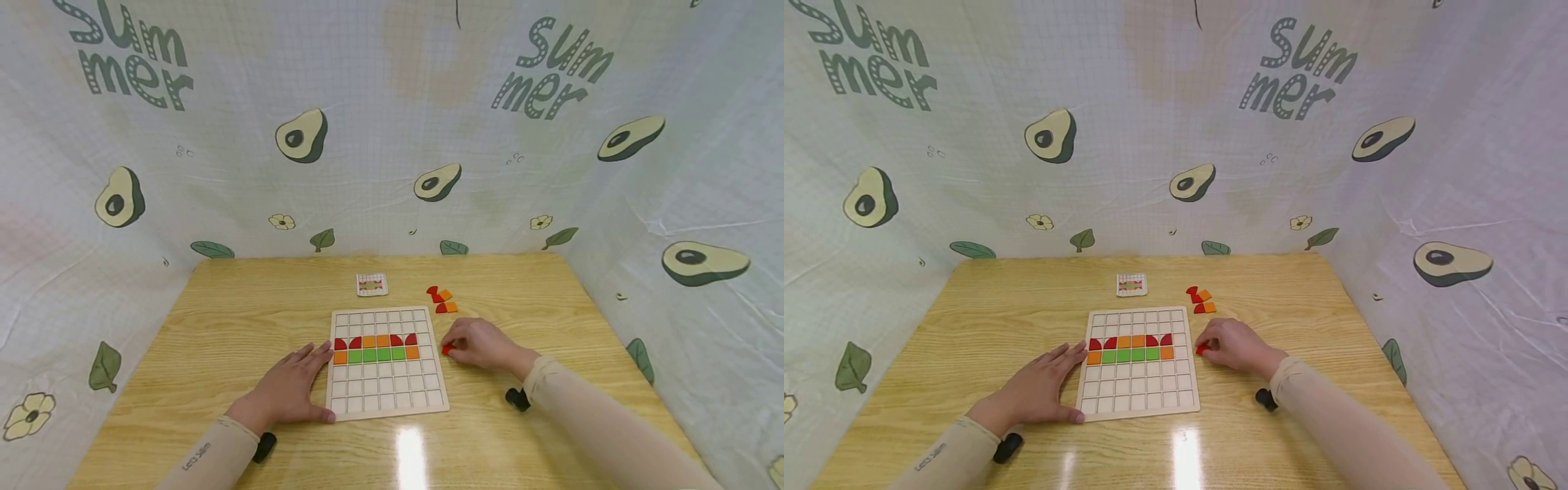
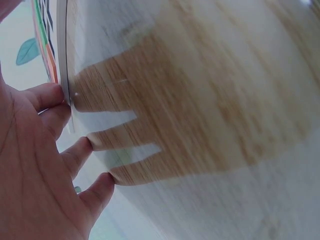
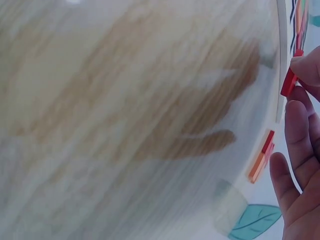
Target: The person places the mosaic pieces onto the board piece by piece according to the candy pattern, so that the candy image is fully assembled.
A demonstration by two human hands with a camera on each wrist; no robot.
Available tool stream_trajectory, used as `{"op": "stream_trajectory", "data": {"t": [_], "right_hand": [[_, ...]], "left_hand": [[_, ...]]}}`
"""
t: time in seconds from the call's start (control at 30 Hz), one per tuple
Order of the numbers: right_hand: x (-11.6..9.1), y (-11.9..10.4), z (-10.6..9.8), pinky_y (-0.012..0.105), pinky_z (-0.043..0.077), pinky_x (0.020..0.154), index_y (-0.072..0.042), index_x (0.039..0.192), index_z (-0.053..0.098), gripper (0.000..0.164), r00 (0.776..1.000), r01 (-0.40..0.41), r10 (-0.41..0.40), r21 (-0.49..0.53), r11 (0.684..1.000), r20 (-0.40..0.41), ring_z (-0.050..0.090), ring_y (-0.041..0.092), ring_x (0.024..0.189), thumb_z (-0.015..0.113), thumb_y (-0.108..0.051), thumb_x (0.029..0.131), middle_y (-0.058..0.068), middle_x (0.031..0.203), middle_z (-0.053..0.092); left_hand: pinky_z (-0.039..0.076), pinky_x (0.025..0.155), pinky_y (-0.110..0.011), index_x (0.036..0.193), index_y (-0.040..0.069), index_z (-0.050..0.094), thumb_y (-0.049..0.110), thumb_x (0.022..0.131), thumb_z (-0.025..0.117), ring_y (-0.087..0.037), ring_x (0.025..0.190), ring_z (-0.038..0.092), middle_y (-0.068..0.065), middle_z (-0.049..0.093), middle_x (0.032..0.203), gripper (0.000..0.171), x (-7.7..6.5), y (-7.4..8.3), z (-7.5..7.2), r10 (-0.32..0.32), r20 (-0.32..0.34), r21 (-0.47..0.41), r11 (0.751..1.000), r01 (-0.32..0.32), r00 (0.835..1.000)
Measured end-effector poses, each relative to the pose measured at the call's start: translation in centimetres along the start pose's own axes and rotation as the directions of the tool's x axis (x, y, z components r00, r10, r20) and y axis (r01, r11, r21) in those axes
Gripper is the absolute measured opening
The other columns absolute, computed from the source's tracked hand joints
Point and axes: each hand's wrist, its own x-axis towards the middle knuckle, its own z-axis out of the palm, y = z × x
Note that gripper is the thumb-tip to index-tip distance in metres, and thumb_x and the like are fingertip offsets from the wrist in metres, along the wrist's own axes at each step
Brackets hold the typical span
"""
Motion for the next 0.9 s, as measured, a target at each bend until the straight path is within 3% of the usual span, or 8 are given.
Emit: {"op": "stream_trajectory", "data": {"t": [0.33, 0.6, 0.9], "right_hand": [[0.3, -0.5, 0.2, 0.025, 0.047, 0.067, -0.018, 0.104, 0.079, 0.016, 1.000, 0.020, -0.020, 0.007, 1.000, 0.018, 0.053, 0.007, 0.075, 0.077, -0.016, 0.087, -0.009, 0.095, 0.066], [0.8, -1.1, 0.0, 0.025, 0.049, 0.070, -0.018, 0.103, 0.079, 0.016, 0.998, 0.058, -0.058, 0.029, 0.998, 0.008, 0.057, 0.010, 0.078, 0.078, -0.017, 0.087, -0.010, 0.097, 0.066], [3.4, -3.1, 0.1, 0.024, 0.048, 0.069, -0.018, 0.103, 0.079, 0.016, 0.993, 0.105, -0.106, 0.026, 0.994, 0.057, 0.056, 0.011, 0.078, 0.077, -0.018, 0.087, -0.008, 0.095, 0.066]], "left_hand": [[0.027, 0.113, -0.057, 0.155, 0.011, 0.038, 0.084, 0.065, 0.067, -0.032, 0.147, 0.025, 0.001, 0.027, 0.162, 0.119, 0.1, -0.4, 0.5, -0.003, -0.012, 0.003, 1.000, 0.003, 1.000], [0.027, 0.112, -0.058, 0.154, 0.009, 0.039, 0.081, 0.067, 0.068, -0.035, 0.146, 0.025, -0.003, 0.029, 0.162, 0.117, 0.0, 0.1, -0.2, -0.003, 0.008, 0.005, 1.000, 0.003, 1.000], [0.026, 0.113, -0.057, 0.155, 0.010, 0.037, 0.084, 0.067, 0.065, -0.034, 0.147, 0.023, 0.000, 0.026, 0.163, 0.118, 0.0, 0.1, -0.2, -0.013, 0.029, 0.010, 1.000, 0.013, 0.999]]}}
